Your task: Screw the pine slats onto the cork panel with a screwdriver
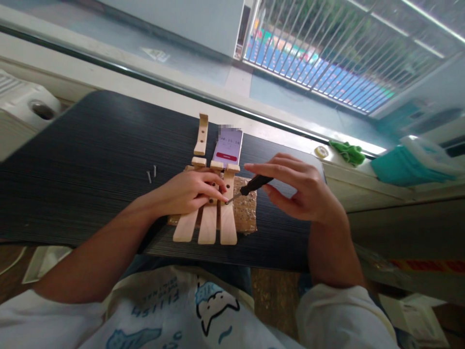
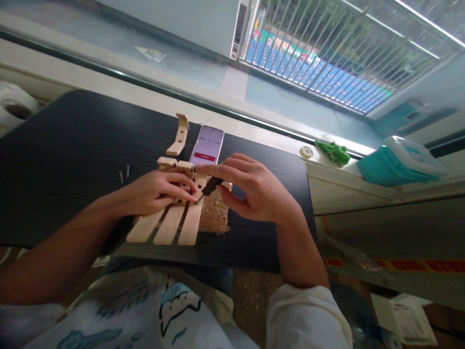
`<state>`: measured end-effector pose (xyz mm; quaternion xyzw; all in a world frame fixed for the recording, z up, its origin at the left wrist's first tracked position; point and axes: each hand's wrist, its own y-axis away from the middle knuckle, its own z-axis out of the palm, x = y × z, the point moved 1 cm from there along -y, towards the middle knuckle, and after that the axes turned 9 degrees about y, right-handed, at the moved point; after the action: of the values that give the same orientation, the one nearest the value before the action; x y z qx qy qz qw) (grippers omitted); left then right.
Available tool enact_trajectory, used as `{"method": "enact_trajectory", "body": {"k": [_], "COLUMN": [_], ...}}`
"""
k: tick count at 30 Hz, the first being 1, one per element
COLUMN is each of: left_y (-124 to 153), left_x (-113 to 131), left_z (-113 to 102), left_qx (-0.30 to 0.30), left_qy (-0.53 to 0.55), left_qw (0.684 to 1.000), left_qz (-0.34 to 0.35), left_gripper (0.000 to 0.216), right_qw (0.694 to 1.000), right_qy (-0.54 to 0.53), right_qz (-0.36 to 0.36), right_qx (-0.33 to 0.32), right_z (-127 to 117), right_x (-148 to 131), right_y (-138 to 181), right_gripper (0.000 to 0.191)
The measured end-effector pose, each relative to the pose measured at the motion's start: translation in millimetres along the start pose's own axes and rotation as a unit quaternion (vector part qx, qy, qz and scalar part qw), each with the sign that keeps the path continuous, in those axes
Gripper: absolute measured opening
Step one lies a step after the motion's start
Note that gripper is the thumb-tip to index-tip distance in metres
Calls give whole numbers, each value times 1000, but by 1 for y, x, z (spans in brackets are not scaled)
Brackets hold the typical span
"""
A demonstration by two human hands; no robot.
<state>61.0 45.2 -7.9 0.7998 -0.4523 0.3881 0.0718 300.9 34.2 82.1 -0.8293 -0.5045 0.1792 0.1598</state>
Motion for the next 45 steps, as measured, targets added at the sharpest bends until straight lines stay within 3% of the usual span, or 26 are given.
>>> {"method": "enact_trajectory", "body": {"k": [11, 22, 45], "left_y": [0, 0, -1], "left_x": [-1, -2, 2], "left_z": [0, 1, -1], "left_qx": [5, 5, -3], "left_qy": [0, -10, -6], "left_qw": [1000, 1000, 1000], "left_qz": [3, 5, -2], "left_gripper": [36, 38, 40], "right_qw": [998, 997, 995], "right_qy": [-34, -32, -36], "right_qz": [46, 66, 75], "right_qx": [-22, -24, 54], "right_z": [-5, -10, 4], "right_x": [2, 4, 7], "right_y": [2, 3, -1], "right_gripper": [19, 16, 23]}}
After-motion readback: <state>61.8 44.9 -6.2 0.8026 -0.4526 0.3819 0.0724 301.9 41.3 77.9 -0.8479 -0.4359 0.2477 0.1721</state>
